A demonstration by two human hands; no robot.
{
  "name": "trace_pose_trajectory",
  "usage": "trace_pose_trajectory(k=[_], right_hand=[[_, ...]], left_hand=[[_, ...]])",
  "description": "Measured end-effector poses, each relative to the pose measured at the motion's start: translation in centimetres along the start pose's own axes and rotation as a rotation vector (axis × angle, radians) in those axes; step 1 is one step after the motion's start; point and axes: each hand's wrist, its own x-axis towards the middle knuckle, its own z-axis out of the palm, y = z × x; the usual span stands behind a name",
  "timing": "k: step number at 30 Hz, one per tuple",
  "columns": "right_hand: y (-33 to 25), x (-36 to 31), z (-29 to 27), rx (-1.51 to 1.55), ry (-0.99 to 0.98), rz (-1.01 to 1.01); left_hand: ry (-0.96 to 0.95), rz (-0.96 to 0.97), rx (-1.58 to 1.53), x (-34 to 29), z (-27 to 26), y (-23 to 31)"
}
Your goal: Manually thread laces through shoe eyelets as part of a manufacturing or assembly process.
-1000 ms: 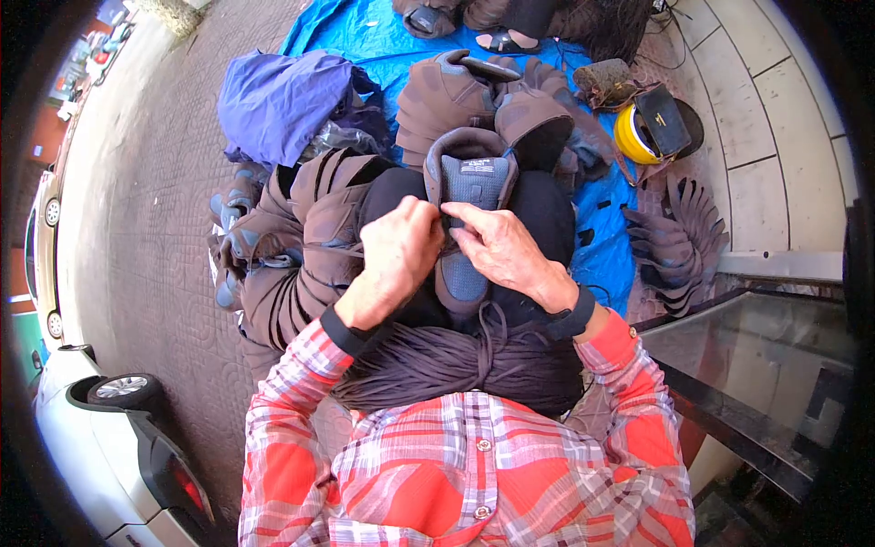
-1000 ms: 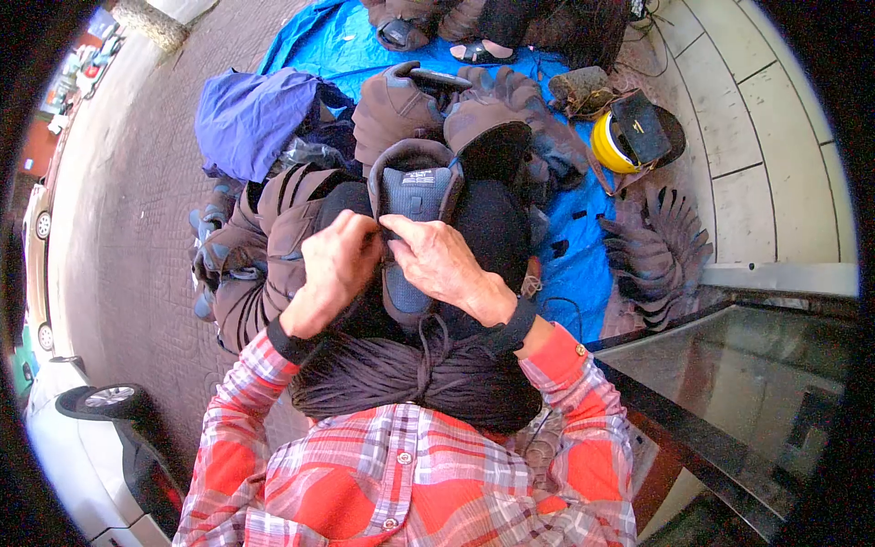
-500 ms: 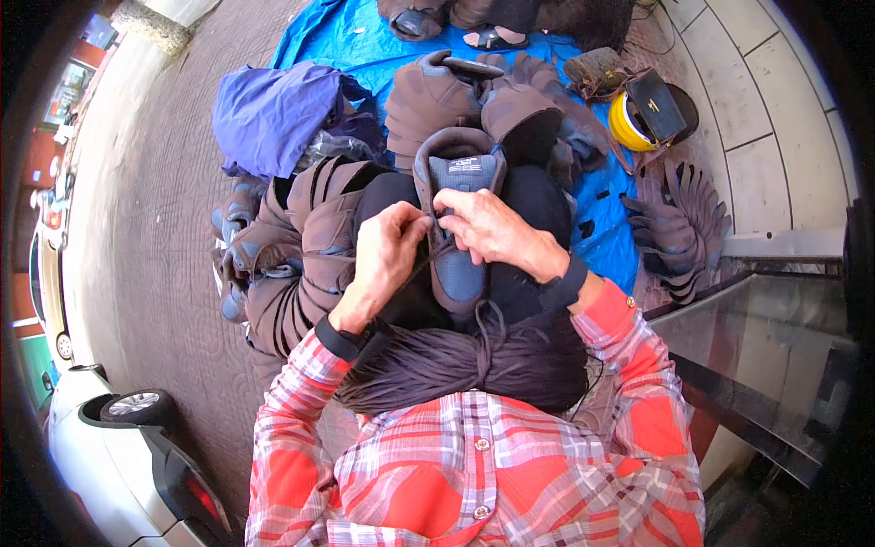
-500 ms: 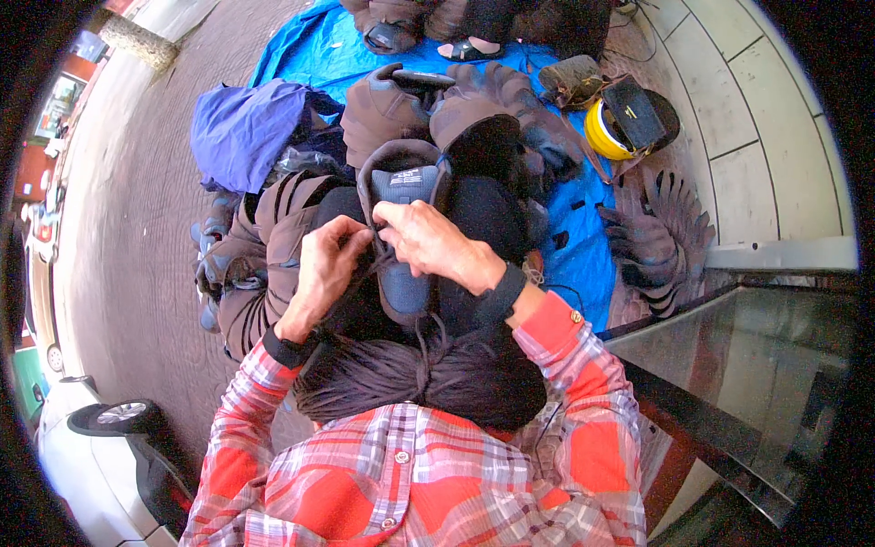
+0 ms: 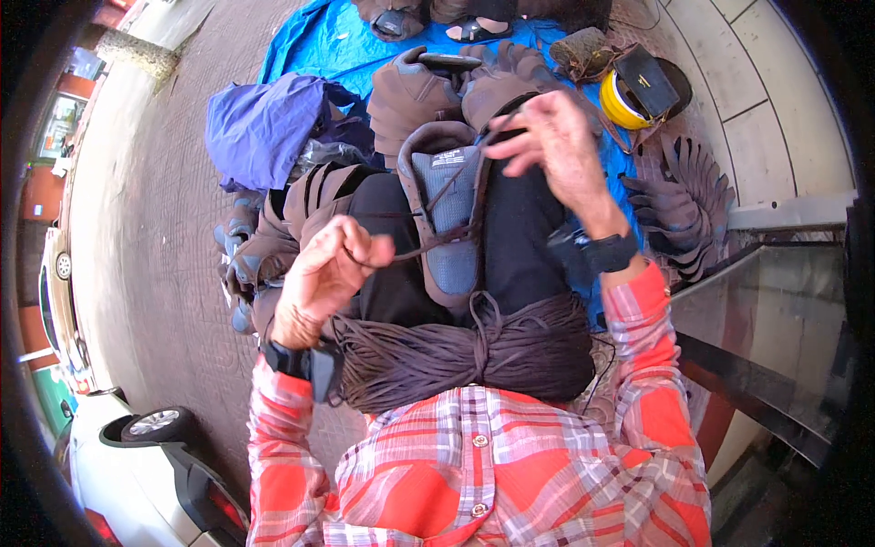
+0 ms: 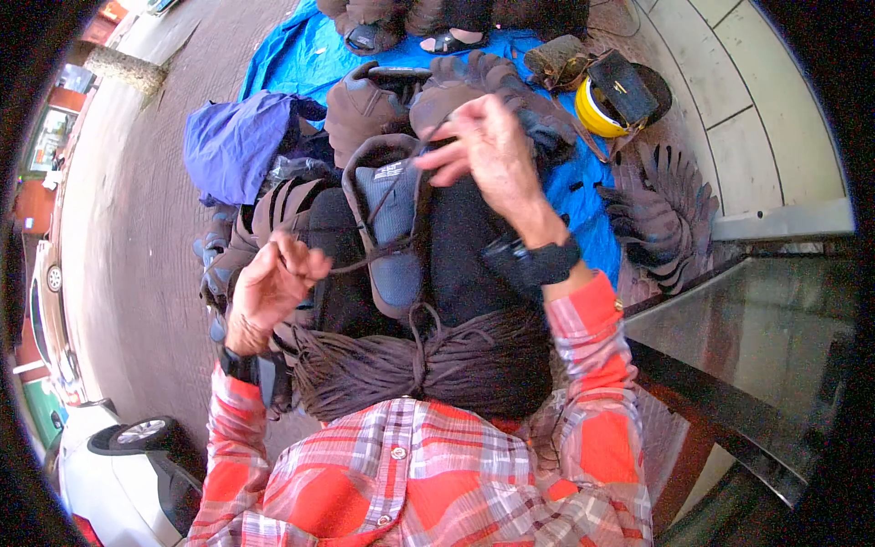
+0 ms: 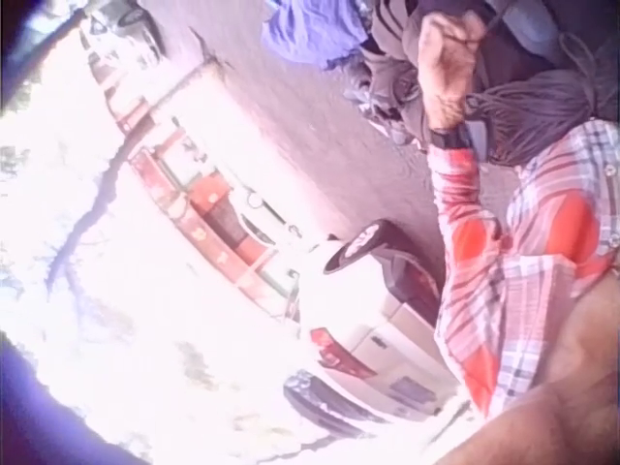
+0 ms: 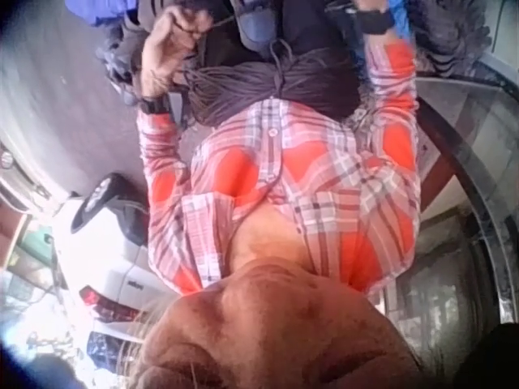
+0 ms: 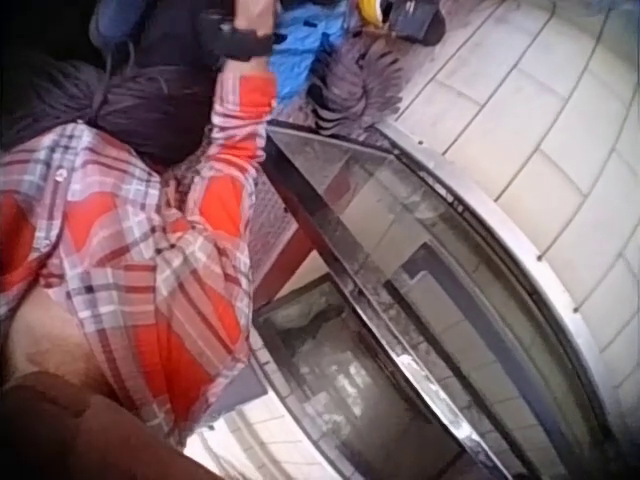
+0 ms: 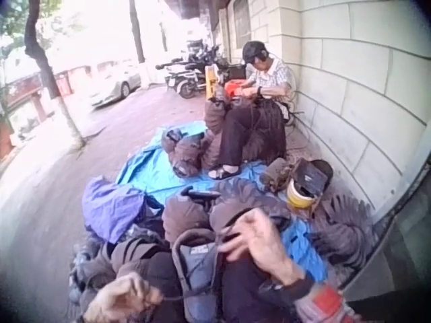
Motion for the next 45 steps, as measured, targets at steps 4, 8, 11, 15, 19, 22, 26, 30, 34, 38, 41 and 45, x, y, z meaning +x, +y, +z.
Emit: trace_pose_trajectory(k=[4, 8, 11, 15, 19, 22, 26, 30, 34, 38, 41, 45], right_hand=[[1.6, 0.4, 3.3, 0.813, -0.116, 0.098], [2.5, 0.1, 2.7, 0.588, -0.020, 0.047], [3.2, -0.4, 1.3, 0.547, 0.030, 0.016], [1.9, 0.5, -9.0, 0.714, 0.369, -0.236], [-2.7, -5.7, -29.1, 0.793, 0.735, -0.551], [-2.1, -5.1, -21.3, 0.173, 0.622, -0.336], [-2.9, -5.9, -16.3, -0.020, 0.823, -0.229], [-1.0, -6.7, -20.2, -0.498, 1.189, -0.536], [1.6, -3.8, -3.8, -0.460, 0.280, -0.344], [4.9, -3.9, 0.2, -0.811, 0.073, -0.373], [4.4, -5.4, 0.6, -0.999, -0.023, -0.347], [5.1, -6.2, 1.8, -1.252, 0.050, -0.449]], left_hand=[[0.009, 0.380, -0.495, 0.2, 1.2, -1.6], [0.263, 0.361, -0.607, 0.0, 1.0, -3.5], [0.379, 0.246, -0.783, -0.2, 1.2, -3.7], [0.230, 0.011, -0.845, -0.2, 2.1, -4.7], [0.508, 0.111, -0.104, 1.0, 4.9, -4.5], [0.518, 0.315, 0.377, 1.9, 2.9, -4.9], [0.416, 0.339, 1.040, 3.7, 2.0, -5.6], [0.480, 0.556, 1.204, 4.1, 3.1, -4.9], [0.243, 0.550, 1.251, 5.9, 5.7, -3.2], [0.214, 0.384, 1.205, 7.7, 6.2, -3.6], [0.262, 0.335, 1.264, 7.6, 6.0, -3.5], [0.316, 0.316, 1.281, 8.5, 6.3, -3.0]])
